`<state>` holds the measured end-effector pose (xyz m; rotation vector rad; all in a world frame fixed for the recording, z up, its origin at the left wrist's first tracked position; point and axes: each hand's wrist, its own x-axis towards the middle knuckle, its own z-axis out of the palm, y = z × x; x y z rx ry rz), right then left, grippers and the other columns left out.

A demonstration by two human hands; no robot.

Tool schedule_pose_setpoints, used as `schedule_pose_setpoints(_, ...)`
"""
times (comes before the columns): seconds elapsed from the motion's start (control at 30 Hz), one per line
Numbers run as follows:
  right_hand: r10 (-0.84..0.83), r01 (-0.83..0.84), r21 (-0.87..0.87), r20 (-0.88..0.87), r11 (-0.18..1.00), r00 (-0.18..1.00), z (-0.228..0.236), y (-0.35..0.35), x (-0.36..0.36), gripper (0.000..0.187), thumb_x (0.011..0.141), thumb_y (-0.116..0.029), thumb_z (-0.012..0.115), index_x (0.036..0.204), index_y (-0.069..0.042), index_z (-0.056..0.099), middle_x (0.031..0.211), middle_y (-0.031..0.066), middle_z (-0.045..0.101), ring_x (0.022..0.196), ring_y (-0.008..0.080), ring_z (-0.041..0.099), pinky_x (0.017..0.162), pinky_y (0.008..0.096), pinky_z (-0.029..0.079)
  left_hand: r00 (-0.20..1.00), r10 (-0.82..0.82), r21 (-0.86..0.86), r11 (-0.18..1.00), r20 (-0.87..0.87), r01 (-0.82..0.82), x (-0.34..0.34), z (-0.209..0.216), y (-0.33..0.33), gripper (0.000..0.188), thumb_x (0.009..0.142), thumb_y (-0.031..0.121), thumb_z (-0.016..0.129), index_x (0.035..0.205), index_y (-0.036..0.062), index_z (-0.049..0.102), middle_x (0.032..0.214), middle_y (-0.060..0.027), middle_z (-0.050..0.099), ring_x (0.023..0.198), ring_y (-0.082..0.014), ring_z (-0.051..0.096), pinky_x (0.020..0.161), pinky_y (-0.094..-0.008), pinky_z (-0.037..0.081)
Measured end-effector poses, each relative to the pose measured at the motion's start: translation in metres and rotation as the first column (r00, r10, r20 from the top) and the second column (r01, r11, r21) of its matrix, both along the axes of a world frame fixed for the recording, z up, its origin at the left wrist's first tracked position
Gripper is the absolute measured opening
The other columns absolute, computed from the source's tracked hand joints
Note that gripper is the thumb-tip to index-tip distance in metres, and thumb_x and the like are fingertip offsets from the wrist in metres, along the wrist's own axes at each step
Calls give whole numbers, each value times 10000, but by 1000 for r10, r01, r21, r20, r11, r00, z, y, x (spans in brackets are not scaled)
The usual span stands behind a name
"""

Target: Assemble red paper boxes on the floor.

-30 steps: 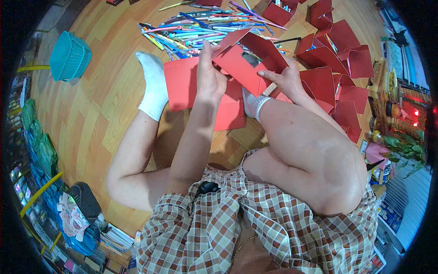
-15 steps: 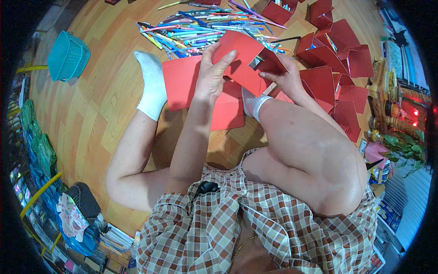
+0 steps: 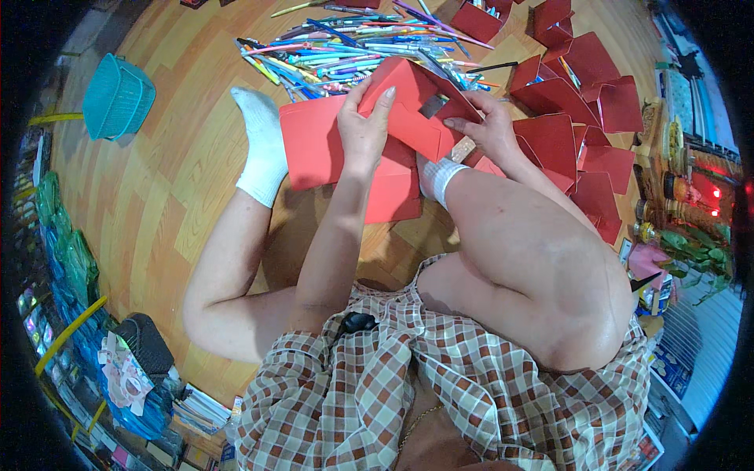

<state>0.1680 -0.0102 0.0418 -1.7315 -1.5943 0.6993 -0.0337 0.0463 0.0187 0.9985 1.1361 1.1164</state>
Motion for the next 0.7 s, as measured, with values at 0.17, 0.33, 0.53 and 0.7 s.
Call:
schedule_pose_setpoints(0.17,60,-72,64,172,995,983,13,1,-8,527,702,-144,762,1170,-22,551,1065,155,598,979,278,578,860,356,445,996,40,27,999,-81,-38,2,-2,7,468,808,253,698,1146,-44,572,1114,-161,598,1049,-186,546,906,-313,422)
schedule_pose_setpoints(0.33,199,-303,235,381,924,903,28,6,-13,669,717,-208,739,1294,-61,434,1134,183,539,1041,342,513,905,405,418,983,84,29,996,-165,-80,3,-13,19,462,793,303,702,1081,-46,608,1063,-172,624,1017,-217,576,890,-329,433)
schedule_pose_setpoints(0.53,186,-309,274,397,911,899,22,11,-13,705,692,-236,756,1310,-121,436,1112,159,563,1018,324,550,844,399,467,992,91,-40,995,-87,-94,7,-24,17,502,784,340,704,1069,-61,604,1080,-183,613,1051,-249,556,918,-345,406)
schedule_pose_setpoints(0.7,115,-266,295,443,918,889,11,12,-14,713,670,-213,761,1308,-147,452,1094,129,575,971,298,577,792,376,498,995,88,-100,991,-45,-92,11,-29,16,634,769,375,710,1165,-80,514,1191,-235,521,1127,-280,493,950,-363,379)
